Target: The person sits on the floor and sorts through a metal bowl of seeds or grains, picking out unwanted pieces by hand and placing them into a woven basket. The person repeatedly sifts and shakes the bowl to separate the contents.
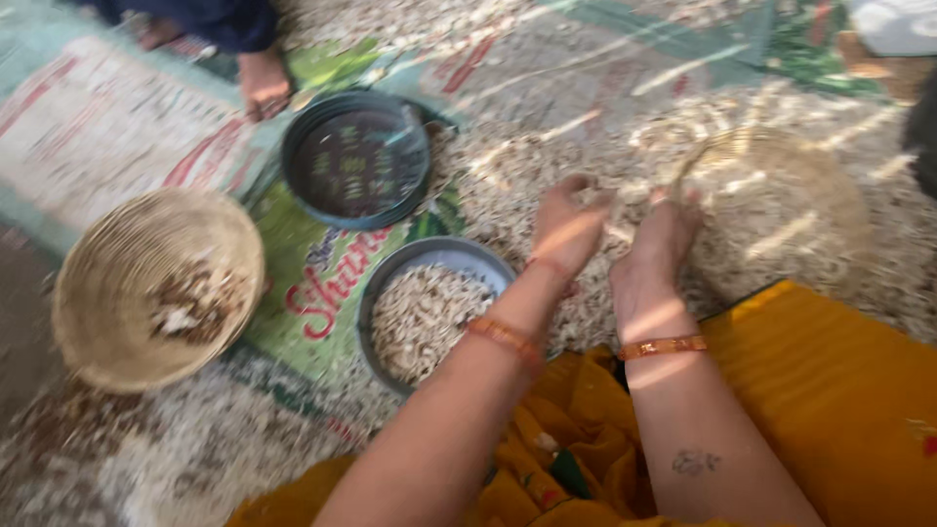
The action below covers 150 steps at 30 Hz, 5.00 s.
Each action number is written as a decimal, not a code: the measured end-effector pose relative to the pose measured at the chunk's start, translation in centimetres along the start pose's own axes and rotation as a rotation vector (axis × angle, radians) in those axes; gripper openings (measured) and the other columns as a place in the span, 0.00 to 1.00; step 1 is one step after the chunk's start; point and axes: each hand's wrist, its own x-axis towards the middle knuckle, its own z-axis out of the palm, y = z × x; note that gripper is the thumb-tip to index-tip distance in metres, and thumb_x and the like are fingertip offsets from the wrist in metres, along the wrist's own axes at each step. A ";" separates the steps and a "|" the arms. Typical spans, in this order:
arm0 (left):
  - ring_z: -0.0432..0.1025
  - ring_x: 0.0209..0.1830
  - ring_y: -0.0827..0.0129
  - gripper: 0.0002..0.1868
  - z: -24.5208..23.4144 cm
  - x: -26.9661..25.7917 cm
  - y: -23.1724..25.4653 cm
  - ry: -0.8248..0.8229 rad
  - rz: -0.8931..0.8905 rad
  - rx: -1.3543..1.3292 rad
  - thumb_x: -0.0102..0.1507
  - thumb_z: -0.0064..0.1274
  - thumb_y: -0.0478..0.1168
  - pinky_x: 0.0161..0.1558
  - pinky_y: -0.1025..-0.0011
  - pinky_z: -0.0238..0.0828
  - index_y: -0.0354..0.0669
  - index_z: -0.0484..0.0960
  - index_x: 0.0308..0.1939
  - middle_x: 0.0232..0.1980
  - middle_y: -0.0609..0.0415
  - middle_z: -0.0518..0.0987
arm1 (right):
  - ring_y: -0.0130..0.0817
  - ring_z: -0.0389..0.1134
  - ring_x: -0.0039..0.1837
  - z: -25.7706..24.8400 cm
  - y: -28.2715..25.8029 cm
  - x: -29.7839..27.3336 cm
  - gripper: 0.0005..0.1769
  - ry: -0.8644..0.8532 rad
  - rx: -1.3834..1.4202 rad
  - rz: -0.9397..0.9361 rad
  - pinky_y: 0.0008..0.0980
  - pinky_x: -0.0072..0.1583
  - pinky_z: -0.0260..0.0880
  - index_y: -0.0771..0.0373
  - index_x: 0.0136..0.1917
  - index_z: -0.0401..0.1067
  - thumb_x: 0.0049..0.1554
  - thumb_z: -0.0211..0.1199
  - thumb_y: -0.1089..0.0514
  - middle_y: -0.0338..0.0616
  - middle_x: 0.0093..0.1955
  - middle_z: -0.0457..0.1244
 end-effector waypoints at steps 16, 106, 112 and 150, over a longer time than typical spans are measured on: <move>0.71 0.61 0.51 0.39 -19.1 -11.1 -19.8 0.406 -0.196 0.027 0.54 0.45 0.21 0.59 0.60 0.70 0.39 0.66 0.71 0.65 0.40 0.75 | 0.46 0.70 0.58 0.0 11.9 -7.8 0.28 -0.205 -0.431 0.290 0.50 0.61 0.73 0.59 0.70 0.60 0.57 0.54 0.71 0.52 0.62 0.65; 0.75 0.27 0.65 0.21 -33.9 -14.3 -0.2 0.453 -0.389 -0.238 0.58 0.51 0.32 0.29 0.66 0.72 0.34 0.83 0.55 0.36 0.51 0.83 | 0.41 0.64 0.61 -0.4 0.4 -18.5 0.27 -0.478 -0.070 0.276 0.54 0.56 0.71 0.59 0.70 0.59 0.57 0.55 0.56 0.45 0.64 0.59; 0.79 0.37 0.48 0.27 -32.8 -14.1 3.7 0.439 0.285 0.920 0.52 0.62 0.34 0.43 0.58 0.76 0.29 0.80 0.56 0.41 0.39 0.82 | 0.41 0.67 0.53 -0.8 1.1 -17.8 0.29 -0.480 -0.184 0.262 0.45 0.46 0.71 0.49 0.72 0.60 0.57 0.53 0.55 0.47 0.60 0.63; 0.79 0.39 0.50 0.02 -25.9 -15.0 0.8 -0.044 0.103 0.997 0.54 0.57 0.36 0.45 0.57 0.76 0.44 0.84 0.28 0.35 0.45 0.83 | 0.34 0.66 0.58 -2.2 3.3 -18.0 0.21 -0.636 -0.035 -0.119 0.37 0.63 0.69 0.56 0.66 0.65 0.59 0.56 0.60 0.45 0.55 0.64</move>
